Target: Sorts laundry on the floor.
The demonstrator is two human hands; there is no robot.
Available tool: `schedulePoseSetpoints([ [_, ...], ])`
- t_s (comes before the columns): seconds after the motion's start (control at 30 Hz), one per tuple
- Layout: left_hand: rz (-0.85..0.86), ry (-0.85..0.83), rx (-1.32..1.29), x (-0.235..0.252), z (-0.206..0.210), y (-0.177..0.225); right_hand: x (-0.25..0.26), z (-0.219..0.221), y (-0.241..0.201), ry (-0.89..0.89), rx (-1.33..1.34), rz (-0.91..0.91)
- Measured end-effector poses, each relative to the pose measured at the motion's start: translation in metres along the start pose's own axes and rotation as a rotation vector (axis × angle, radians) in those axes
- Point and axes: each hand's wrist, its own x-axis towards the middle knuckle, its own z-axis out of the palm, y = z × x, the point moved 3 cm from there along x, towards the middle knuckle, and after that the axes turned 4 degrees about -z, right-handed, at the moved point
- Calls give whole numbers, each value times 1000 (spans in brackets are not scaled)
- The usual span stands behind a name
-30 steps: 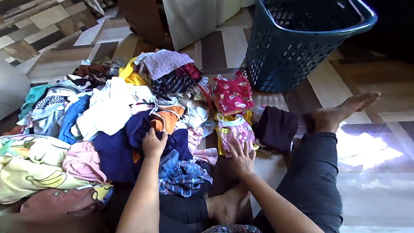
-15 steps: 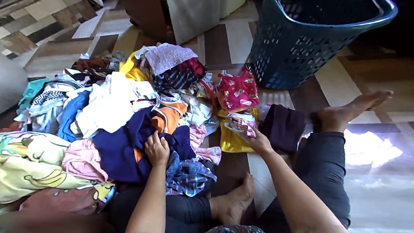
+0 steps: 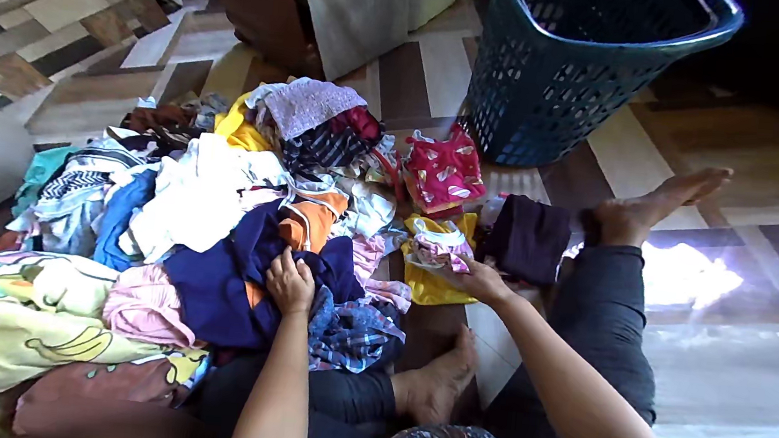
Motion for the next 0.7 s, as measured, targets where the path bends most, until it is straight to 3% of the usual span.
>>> schedulePoseSetpoints([
  [0.17,6,-1,-8,-1,2,-4,-15,-31,15,203,614,96],
  [0.33,2,-12,-14,1,3,-2,-23,-49,37,315,1004,105],
  [0.57,-5,-27,-37,2,-2,0,-31,-49,30,354,1111,56],
  [0.63,-1,-19,-37,2,-1,-1,-33,-61,20,502,1061,-45],
  [0.7,-6,-11,-42,3,-1,-2,-34,-81,5,713,974,-257],
])
